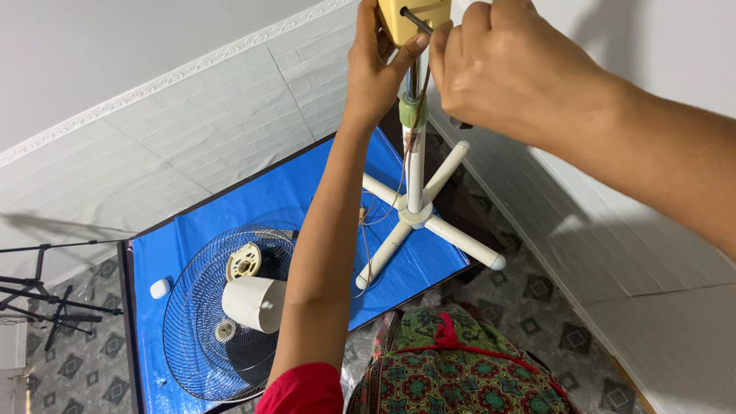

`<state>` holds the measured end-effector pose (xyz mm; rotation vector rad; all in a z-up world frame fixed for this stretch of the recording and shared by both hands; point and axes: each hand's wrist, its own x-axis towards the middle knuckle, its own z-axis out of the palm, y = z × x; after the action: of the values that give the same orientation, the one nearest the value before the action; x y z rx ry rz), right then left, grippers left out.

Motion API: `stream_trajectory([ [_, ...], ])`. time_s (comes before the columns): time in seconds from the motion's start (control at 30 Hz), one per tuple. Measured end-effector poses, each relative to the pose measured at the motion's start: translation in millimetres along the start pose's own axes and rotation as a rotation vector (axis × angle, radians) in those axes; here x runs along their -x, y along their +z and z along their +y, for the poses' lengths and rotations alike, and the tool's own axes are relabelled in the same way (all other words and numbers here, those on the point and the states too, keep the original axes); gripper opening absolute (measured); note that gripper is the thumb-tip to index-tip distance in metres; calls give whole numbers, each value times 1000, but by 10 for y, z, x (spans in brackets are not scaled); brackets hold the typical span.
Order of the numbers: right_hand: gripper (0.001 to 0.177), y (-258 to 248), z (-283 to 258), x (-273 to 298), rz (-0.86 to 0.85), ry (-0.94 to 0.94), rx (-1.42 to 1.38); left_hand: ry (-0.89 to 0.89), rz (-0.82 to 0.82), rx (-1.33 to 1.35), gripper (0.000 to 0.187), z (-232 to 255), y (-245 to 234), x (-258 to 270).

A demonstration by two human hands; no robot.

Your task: The person secures the yellow control box to the fan stand using a screwdriver. They insert screws into the box and tighten them while holding the box steady against the stand.

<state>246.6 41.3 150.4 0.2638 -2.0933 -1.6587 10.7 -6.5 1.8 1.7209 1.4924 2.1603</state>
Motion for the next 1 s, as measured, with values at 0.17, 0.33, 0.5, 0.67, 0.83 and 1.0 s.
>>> stream_trajectory([
  [0.17,5,77,96,-40,41,83,-266,-49,3,-45,65,61,-28,10],
  [0.33,20,131,25,16,67,232,-442,-87,0,15,61,53,-49,17],
  [0.5,32,188,-75,31,131,165,-287,-88,8,1,57,25,-61,-4],
  [0.67,31,203,-165,94,114,132,-216,-70,-12,17,52,-1,-78,-14],
  [0.83,33,187,-251,152,116,168,-259,-68,-12,-2,46,10,-107,-10],
  [1.0,31,184,-264,199,189,222,-255,-66,-7,-37,41,13,-120,-19],
])
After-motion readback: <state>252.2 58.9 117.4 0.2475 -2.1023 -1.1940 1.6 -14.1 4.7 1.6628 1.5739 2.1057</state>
